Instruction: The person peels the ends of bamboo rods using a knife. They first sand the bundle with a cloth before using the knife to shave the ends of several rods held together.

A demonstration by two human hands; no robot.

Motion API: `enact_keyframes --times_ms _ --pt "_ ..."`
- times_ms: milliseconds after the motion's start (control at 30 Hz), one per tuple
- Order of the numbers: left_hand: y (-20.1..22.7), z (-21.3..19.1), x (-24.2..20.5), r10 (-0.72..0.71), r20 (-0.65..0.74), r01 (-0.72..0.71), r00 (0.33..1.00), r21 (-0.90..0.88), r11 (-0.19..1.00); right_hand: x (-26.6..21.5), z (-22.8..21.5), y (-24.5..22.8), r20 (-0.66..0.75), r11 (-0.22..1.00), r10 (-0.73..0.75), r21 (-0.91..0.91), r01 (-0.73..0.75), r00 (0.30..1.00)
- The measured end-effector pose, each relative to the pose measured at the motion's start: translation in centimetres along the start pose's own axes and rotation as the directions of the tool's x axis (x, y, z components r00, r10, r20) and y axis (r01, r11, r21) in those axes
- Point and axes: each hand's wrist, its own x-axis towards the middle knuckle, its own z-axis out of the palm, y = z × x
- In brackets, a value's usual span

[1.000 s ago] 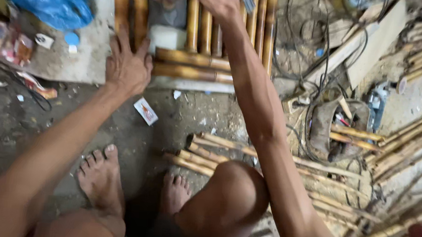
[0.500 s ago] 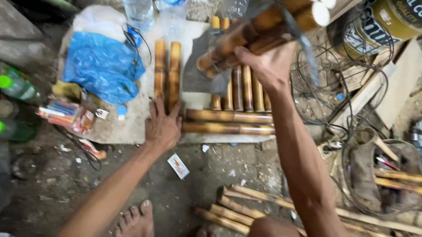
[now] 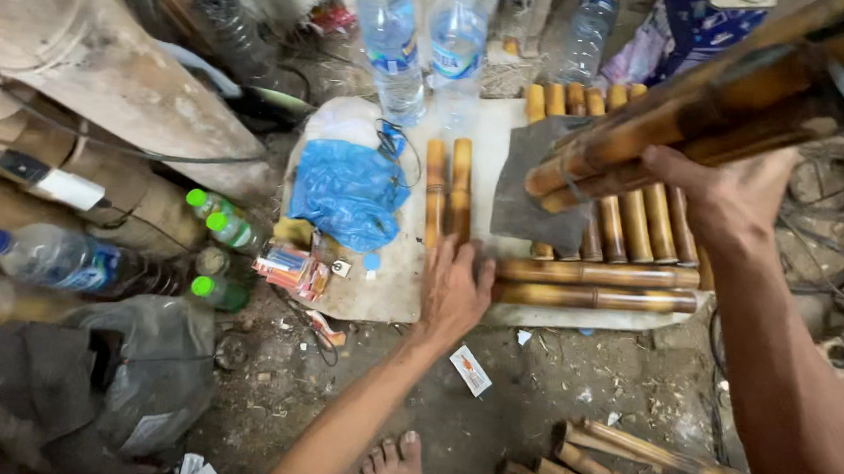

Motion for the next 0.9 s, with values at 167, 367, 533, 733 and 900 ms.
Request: enact_keyframes --times_ms 167,367,533,733,900 --pt "3.1 -2.1 0.4 -0.102 0.175 0.158 0.979 -0.339 0.927 -1.0 -1.7 1.0 -0.043 0.975 -0.078 -0.212 0.067 0.996" --pt "6.8 -5.1 2.1 -0.329 0.420 0.530 0.846 -0.597 0.602 -2.5 -1.9 -0.3 -0.089 0.899 0.180 0.419 -0.127 0.980" --pt "9.2 -8.2 3.0 -0.252 0.394 0.468 0.884 -0.726 0.504 -4.8 -4.1 2.0 -0.146 0.977 0.175 0.148 -0.153 0.974" --pt "9.6 -6.4 3.7 -0.275 0.457 0.532 0.846 -0.755 0.383 -6.0 -4.7 2.2 -0.234 0.717 0.331 0.693 -0.082 0.914" --pt "11.3 -8.1 4.9 -0.357 0.463 0.583 0.811 -0.682 0.441 -7.6 -7.5 3.8 -0.062 0.497 0.460 0.845 -0.199 0.886"
